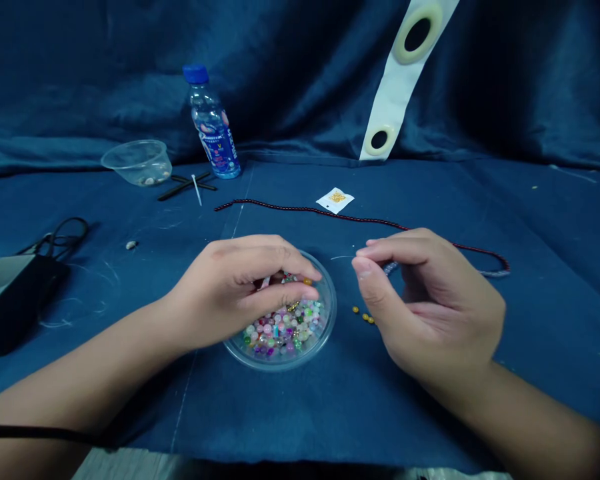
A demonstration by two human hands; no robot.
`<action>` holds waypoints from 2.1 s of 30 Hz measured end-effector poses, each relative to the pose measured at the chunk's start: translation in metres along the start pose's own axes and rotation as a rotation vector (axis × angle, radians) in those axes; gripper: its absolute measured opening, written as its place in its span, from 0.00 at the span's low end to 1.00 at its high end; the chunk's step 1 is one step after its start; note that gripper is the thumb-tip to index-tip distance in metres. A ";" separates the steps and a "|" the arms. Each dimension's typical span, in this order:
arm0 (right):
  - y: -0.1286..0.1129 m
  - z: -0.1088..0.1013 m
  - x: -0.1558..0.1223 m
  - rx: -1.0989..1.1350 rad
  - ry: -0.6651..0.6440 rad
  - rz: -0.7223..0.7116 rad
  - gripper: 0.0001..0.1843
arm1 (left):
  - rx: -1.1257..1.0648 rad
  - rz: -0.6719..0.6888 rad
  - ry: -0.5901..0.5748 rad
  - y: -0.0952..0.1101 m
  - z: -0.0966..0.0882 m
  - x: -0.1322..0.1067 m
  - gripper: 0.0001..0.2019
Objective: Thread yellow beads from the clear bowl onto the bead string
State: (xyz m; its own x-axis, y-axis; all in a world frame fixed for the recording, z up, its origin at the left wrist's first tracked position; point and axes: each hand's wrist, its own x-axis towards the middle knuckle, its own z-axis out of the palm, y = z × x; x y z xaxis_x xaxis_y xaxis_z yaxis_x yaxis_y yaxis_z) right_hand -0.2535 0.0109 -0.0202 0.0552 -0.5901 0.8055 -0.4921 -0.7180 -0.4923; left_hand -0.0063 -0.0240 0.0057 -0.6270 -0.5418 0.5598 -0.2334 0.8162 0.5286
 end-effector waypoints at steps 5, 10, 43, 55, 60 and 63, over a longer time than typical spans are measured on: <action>-0.002 -0.002 -0.001 0.036 -0.040 -0.068 0.11 | 0.054 0.013 0.040 0.001 0.001 -0.001 0.09; -0.004 -0.002 0.001 0.057 -0.076 -0.116 0.10 | 0.086 0.061 0.059 0.000 0.003 -0.003 0.09; -0.005 -0.001 -0.003 0.073 -0.047 -0.044 0.11 | -0.065 -0.071 0.109 0.003 0.001 -0.004 0.15; -0.009 -0.002 -0.004 0.150 -0.040 0.015 0.13 | -0.104 -0.046 0.068 0.004 -0.003 -0.002 0.18; -0.009 -0.002 -0.003 0.164 -0.054 -0.030 0.12 | -0.095 -0.040 0.080 0.003 -0.003 -0.001 0.17; -0.009 -0.002 -0.001 0.171 -0.072 -0.062 0.12 | -0.092 -0.049 0.085 0.002 -0.004 -0.002 0.16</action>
State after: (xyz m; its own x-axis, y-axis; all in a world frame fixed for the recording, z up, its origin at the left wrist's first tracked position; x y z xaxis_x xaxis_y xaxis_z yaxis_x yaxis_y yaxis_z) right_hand -0.2509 0.0188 -0.0156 0.1459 -0.5629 0.8135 -0.3313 -0.8027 -0.4960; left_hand -0.0032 -0.0220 0.0084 -0.5501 -0.5992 0.5818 -0.1908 0.7684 0.6109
